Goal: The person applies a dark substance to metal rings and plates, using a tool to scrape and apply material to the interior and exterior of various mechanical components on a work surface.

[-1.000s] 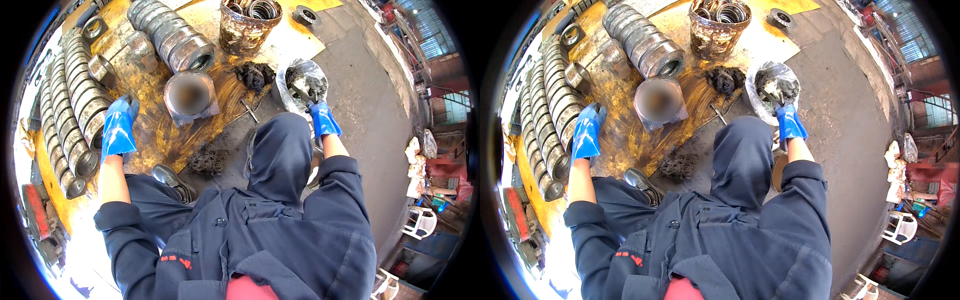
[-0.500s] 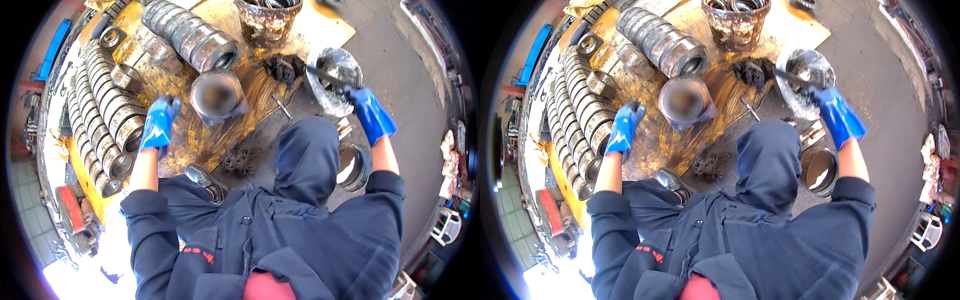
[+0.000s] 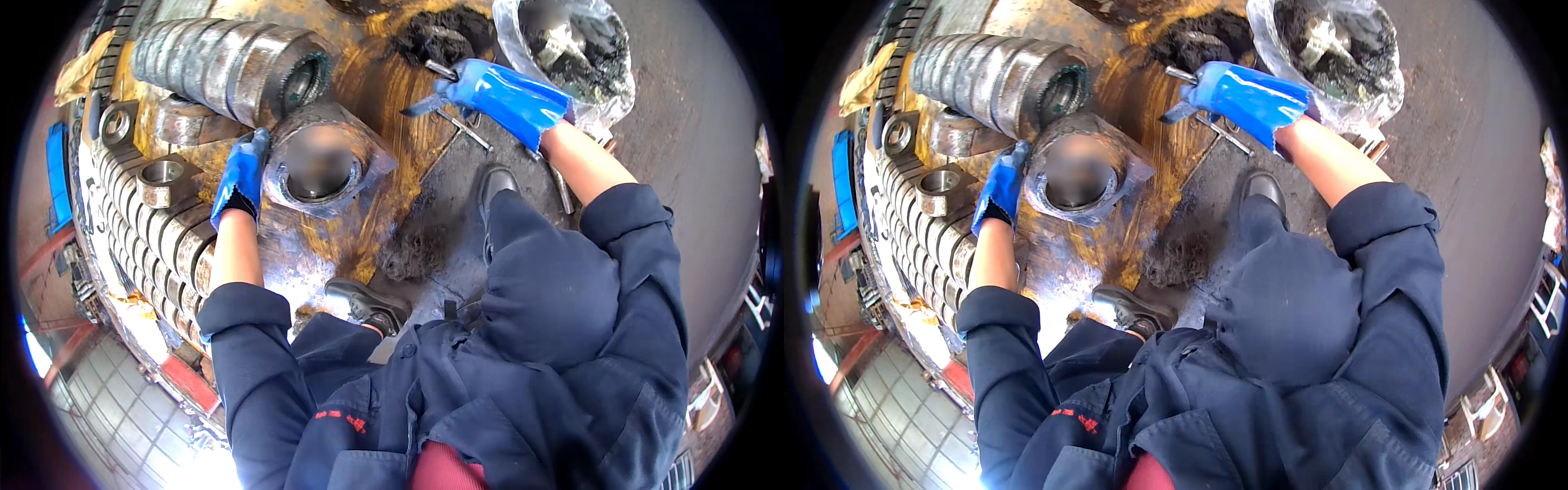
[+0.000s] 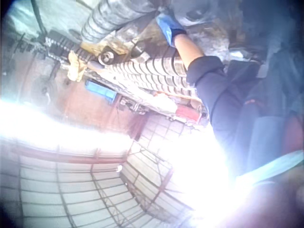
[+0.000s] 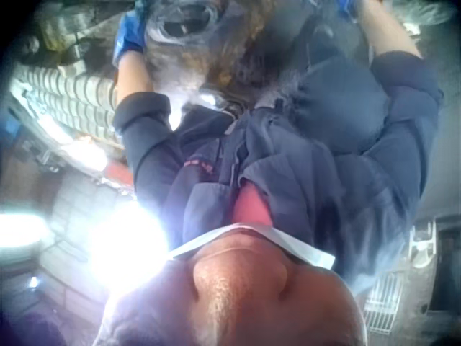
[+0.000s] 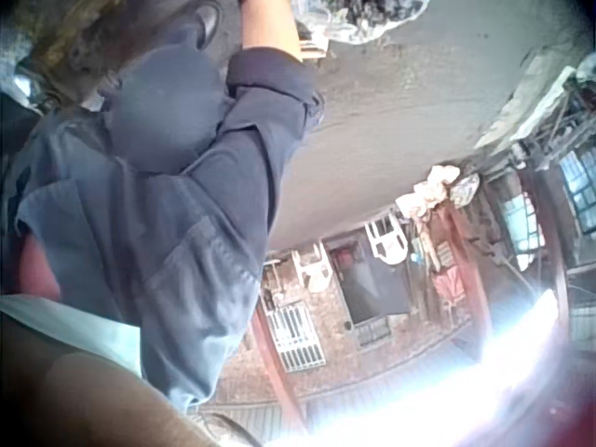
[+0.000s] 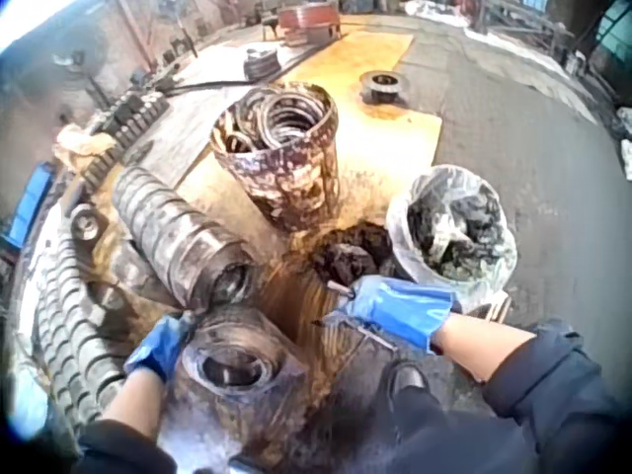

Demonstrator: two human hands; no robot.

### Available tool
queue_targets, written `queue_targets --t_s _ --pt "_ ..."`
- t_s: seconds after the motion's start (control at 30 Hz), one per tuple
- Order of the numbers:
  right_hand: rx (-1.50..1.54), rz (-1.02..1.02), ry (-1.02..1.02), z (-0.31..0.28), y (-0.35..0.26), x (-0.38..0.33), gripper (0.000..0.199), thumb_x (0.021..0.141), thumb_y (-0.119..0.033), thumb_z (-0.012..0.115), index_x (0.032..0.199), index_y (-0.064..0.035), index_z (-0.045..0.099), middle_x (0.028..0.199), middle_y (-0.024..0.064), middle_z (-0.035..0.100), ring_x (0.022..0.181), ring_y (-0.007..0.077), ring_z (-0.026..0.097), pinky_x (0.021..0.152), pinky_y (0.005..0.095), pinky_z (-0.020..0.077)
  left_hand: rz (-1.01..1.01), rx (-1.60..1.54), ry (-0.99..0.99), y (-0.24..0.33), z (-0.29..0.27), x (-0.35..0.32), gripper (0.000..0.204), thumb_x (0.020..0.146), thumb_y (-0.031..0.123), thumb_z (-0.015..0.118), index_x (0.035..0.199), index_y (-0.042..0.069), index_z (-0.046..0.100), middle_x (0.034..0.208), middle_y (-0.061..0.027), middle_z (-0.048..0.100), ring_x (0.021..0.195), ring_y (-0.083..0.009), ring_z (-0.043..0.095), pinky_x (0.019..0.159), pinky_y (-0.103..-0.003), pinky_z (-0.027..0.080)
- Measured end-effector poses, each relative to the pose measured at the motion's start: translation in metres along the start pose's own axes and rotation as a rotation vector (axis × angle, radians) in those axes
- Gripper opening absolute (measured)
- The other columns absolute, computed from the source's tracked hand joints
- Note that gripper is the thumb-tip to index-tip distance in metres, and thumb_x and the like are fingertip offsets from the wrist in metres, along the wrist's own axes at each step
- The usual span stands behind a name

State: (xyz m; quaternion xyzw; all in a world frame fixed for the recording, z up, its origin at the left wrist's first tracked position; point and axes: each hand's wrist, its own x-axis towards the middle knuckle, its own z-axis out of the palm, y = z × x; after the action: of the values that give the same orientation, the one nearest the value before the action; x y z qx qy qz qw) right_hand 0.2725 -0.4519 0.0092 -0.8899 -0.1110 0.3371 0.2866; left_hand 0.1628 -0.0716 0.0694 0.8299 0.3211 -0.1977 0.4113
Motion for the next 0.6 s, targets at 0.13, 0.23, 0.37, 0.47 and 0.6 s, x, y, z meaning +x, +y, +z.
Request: queue_targets --t_s 0.13,0.23,0.37,0.47,0.6 --pt "-0.217 -0.159 0.125 0.023 0.014 0.0 0.027 0.079 -0.033 0.066 0.083 -0.0063 0.069 0.069 0.0174 0.064 0.064 0.0312 0.064 0.061 0.0434 0.0492 0.011 -0.041 0.032 -0.005 0.018 0.015 0.055 0.1 0.042 0.047 0.128 -0.004 0.057 0.122 -0.0163 0.063 0.11 -0.0258 0.058 0.096 -0.036 0.042" --pt "-0.236 -0.175 0.129 0.031 0.021 0.007 0.028 0.08 -0.035 0.065 0.082 -0.0066 0.069 0.07 0.018 0.064 0.064 0.0329 0.063 0.061 0.0451 0.0487 0.011 -0.229 0.072 -0.01 0.025 0.016 0.049 0.1 0.037 0.051 0.125 -0.005 0.057 0.114 -0.0164 0.066 0.099 -0.0242 0.061 0.088 -0.036 0.047" --pt "-0.15 -0.005 0.013 0.024 0.033 0.008 0.035 0.084 -0.041 0.064 0.088 -0.0069 0.07 0.071 0.0158 0.065 0.065 0.0285 0.066 0.061 0.0433 0.049 0.065 -0.376 0.198 -0.008 0.057 -0.006 0.041 0.1 0.028 0.052 0.123 -0.006 0.057 0.112 -0.0162 0.066 0.098 -0.024 0.063 0.088 -0.034 0.05" --pt "-0.016 0.177 0.009 0.018 0.025 0.0 0.048 0.086 -0.051 0.064 0.091 -0.004 0.071 0.073 0.013 0.069 0.065 0.0241 0.066 0.064 0.0398 0.051 0.11 -0.211 0.376 -0.056 0.056 -0.017 0.034 0.1 0.027 0.053 0.113 -0.003 0.061 0.1 -0.0097 0.065 0.087 -0.0182 0.061 0.08 -0.031 0.05" --pt "0.166 0.287 -0.002 0.009 0.044 -0.014 0.041 0.087 -0.049 0.065 0.091 -0.0099 0.076 0.073 0.0081 0.07 0.063 0.0156 0.063 0.065 0.0345 0.0498 0.361 -0.115 0.609 -0.086 0.094 -0.044 0.038 0.098 0.029 0.055 0.109 -0.006 0.066 0.095 -0.0136 0.069 0.082 -0.0191 0.06 0.08 -0.034 0.049"
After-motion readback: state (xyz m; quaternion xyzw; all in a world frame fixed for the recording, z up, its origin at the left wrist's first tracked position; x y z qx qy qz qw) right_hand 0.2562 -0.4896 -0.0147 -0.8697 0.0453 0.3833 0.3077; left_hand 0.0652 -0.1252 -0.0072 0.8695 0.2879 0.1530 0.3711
